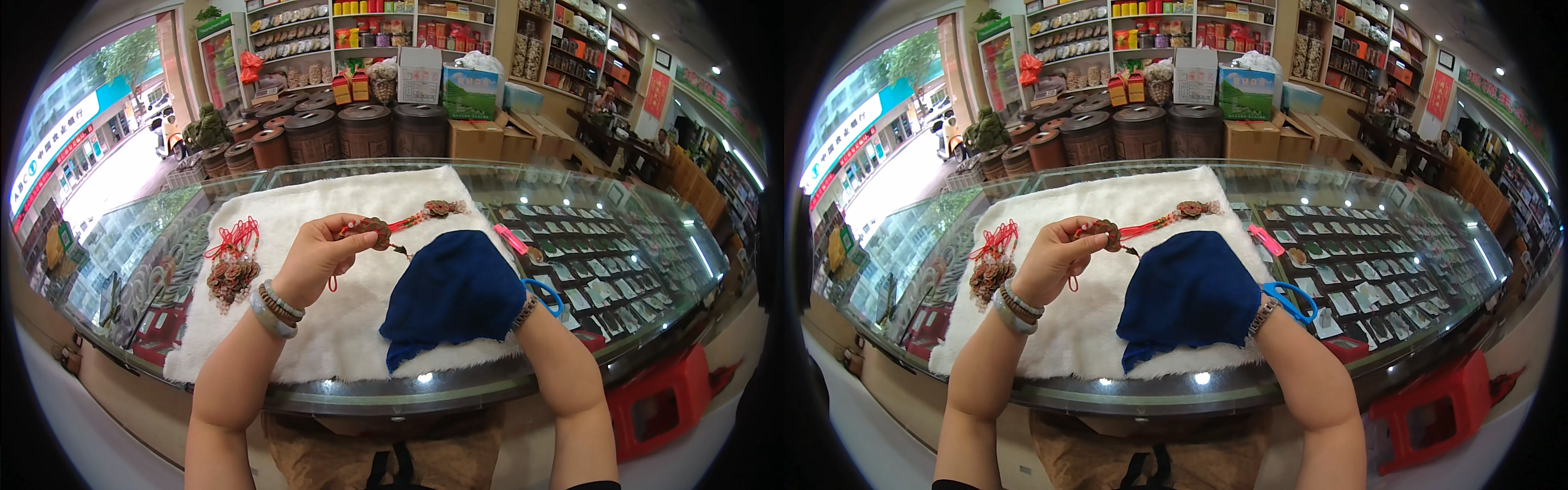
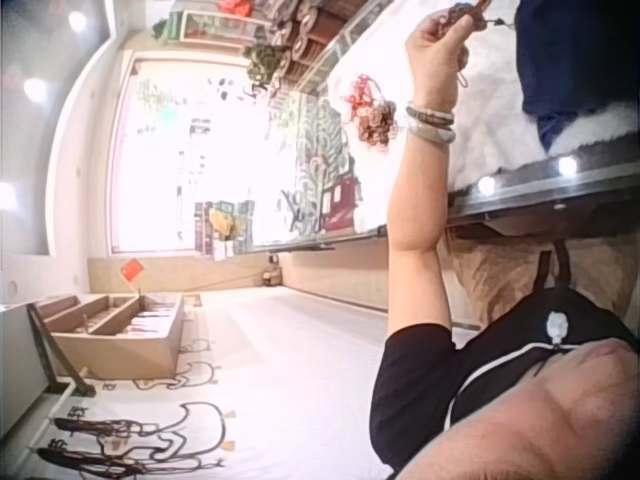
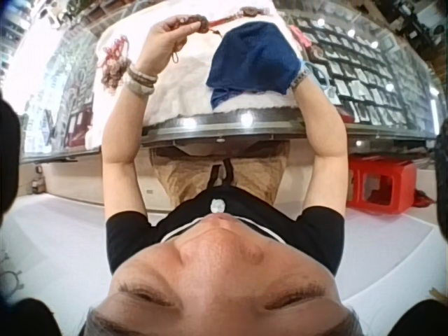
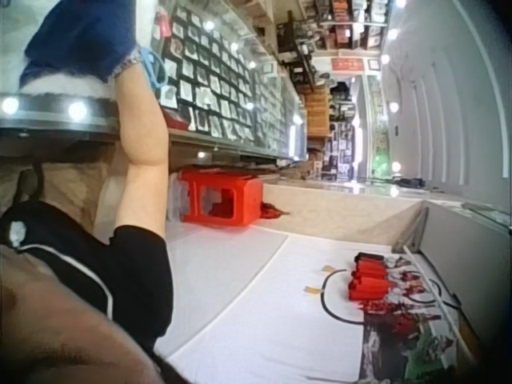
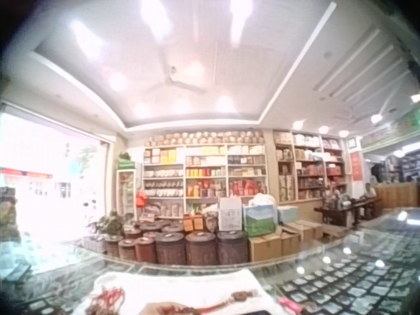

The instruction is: The person assembles beaded keychains by threading small wooden beads onto red cords, tying knots, and trimming excess cord with scissors. The person uses a blue cloth to hold the work and a lighter to seal the cord ends. Finished keychains are placed on a white cloth on the counter.

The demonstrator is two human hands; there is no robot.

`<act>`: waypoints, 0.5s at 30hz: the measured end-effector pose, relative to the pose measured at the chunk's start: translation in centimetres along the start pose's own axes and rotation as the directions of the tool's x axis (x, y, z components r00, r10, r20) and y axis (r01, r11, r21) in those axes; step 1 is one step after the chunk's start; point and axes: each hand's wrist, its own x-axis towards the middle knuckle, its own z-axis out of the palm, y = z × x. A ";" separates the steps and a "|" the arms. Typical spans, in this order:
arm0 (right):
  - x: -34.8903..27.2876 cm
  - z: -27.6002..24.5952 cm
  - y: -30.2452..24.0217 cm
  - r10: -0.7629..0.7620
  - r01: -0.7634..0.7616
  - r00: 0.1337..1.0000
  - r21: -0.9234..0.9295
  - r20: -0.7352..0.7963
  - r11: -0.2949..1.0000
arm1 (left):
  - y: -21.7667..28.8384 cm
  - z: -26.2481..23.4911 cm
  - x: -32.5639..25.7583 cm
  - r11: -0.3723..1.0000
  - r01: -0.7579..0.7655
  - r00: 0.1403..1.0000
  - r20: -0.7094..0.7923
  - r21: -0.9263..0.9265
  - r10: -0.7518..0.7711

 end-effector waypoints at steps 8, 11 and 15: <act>0.2 -0.8 0.0 0.267 -0.266 0.964 0.065 -0.008 0.962 | 0.4 2.4 -1.4 0.991 -0.062 0.994 0.100 0.122 0.049; 1.2 -0.2 -0.7 0.046 -0.046 0.999 -0.017 0.006 0.999 | -0.2 3.9 -2.2 0.978 -0.146 0.987 0.095 0.150 0.133; 1.5 0.1 -1.0 0.032 -0.029 0.997 -0.046 0.076 0.999 | -0.5 4.0 -2.4 0.968 -0.145 0.987 0.094 0.205 0.128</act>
